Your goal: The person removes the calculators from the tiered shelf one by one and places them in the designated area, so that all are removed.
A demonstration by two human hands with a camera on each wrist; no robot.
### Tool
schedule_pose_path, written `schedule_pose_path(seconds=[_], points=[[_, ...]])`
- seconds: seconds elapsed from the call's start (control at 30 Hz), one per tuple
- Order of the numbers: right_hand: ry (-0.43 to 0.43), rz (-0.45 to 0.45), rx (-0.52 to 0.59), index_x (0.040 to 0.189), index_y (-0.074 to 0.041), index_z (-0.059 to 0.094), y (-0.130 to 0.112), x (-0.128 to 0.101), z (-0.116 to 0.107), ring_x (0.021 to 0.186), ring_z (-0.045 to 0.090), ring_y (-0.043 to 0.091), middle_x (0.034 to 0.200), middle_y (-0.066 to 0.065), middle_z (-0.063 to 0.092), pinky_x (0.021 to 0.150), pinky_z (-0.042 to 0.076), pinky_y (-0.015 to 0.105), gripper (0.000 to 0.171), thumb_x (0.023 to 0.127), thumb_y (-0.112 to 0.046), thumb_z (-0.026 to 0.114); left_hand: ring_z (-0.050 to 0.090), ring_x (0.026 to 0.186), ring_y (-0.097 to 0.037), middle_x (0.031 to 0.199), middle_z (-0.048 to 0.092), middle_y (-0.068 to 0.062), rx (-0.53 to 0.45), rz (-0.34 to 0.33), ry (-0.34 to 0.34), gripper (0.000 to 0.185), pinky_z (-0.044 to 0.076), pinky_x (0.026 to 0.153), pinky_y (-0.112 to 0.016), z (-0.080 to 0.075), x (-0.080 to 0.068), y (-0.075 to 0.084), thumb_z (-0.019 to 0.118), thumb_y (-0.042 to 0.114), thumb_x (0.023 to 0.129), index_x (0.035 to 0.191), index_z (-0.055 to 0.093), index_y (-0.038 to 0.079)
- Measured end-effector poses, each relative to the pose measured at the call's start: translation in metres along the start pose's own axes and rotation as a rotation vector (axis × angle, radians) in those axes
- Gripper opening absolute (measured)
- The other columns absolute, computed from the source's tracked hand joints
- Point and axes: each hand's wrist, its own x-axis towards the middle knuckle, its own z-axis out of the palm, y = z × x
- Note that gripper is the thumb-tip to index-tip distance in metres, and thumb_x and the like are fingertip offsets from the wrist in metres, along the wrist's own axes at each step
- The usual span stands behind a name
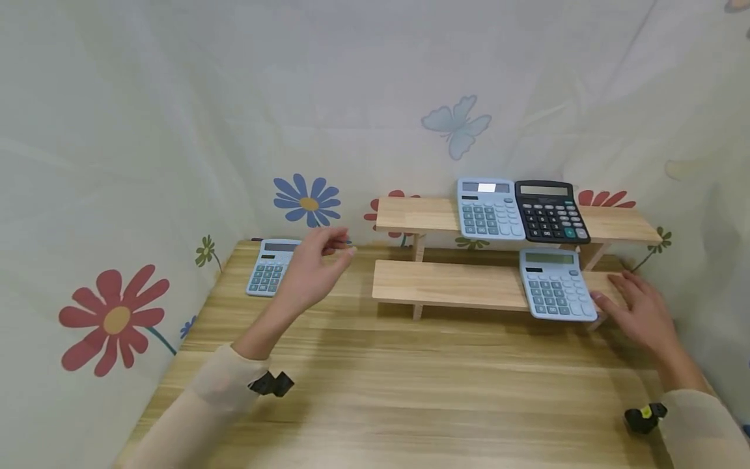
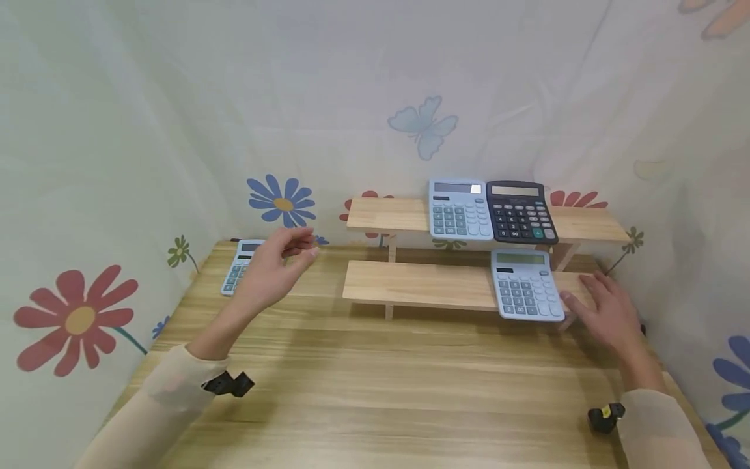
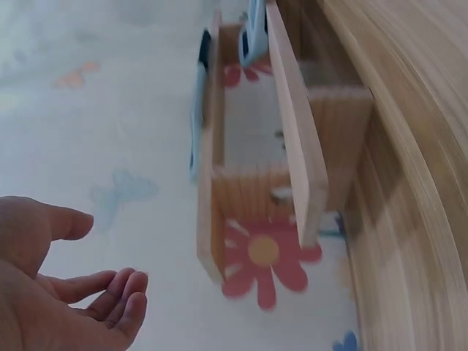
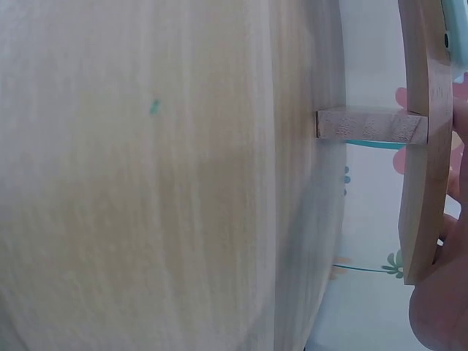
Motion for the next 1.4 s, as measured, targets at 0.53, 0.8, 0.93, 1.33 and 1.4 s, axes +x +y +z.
schedule_pose_path(seconds=[0.53, 0.8, 0.93, 1.33, 1.4], points=[[0.013, 0.007, 0.014, 0.155, 0.013, 0.036, 0.010, -0.007, 0.004, 0.143, 0.019, 0.068, 0.161, 0.044, 0.022, 0.114, 0.014, 0.084, 0.079, 0.109, -0.049, 0.051, 0.059, 0.135, -0.024, 0.145, 0.059, -0.010, -0.260, 0.003, -0.157, 0.070, 0.050, 0.114, -0.036, 0.101, 0.042, 0.036, 0.072, 0.046, 0.101, 0.153, 0.051, 0.004], [0.030, 0.005, 0.013, 0.155, 0.012, 0.036, 0.009, -0.007, 0.007, 0.143, 0.020, 0.068, 0.162, 0.043, 0.021, 0.115, 0.014, 0.083, 0.078, 0.110, -0.049, 0.050, 0.063, 0.130, -0.021, 0.142, 0.065, -0.006, -0.361, -0.087, -0.198, 0.064, 0.057, 0.104, -0.034, 0.141, 0.055, 0.038, 0.071, 0.051, 0.101, 0.147, 0.059, 0.008], [0.033, 0.004, 0.006, 0.156, 0.011, 0.035, 0.006, -0.002, 0.005, 0.144, 0.019, 0.068, 0.162, 0.043, 0.020, 0.115, 0.014, 0.083, 0.079, 0.110, -0.050, 0.050, 0.065, 0.126, -0.017, 0.136, 0.069, -0.004, -0.390, -0.136, -0.214, 0.062, 0.057, 0.101, -0.032, 0.156, 0.062, 0.039, 0.070, 0.052, 0.101, 0.145, 0.063, 0.008], [0.026, 0.014, 0.013, 0.158, 0.010, 0.033, 0.002, 0.001, 0.005, 0.146, 0.017, 0.066, 0.164, 0.041, 0.018, 0.116, 0.014, 0.083, 0.080, 0.110, -0.051, 0.050, 0.075, 0.105, -0.015, 0.113, 0.079, -0.008, -0.579, -0.274, -0.209, 0.050, 0.059, 0.102, -0.040, 0.190, 0.083, 0.041, 0.066, 0.038, 0.107, 0.138, 0.065, -0.001], [0.027, 0.019, 0.012, 0.158, 0.010, 0.033, 0.002, 0.000, 0.005, 0.146, 0.017, 0.066, 0.164, 0.041, 0.018, 0.116, 0.014, 0.083, 0.080, 0.110, -0.051, 0.050, 0.075, 0.104, -0.015, 0.114, 0.078, -0.011, -0.610, -0.287, -0.208, 0.050, 0.060, 0.100, -0.037, 0.194, 0.087, 0.041, 0.066, 0.036, 0.107, 0.138, 0.064, -0.003]])
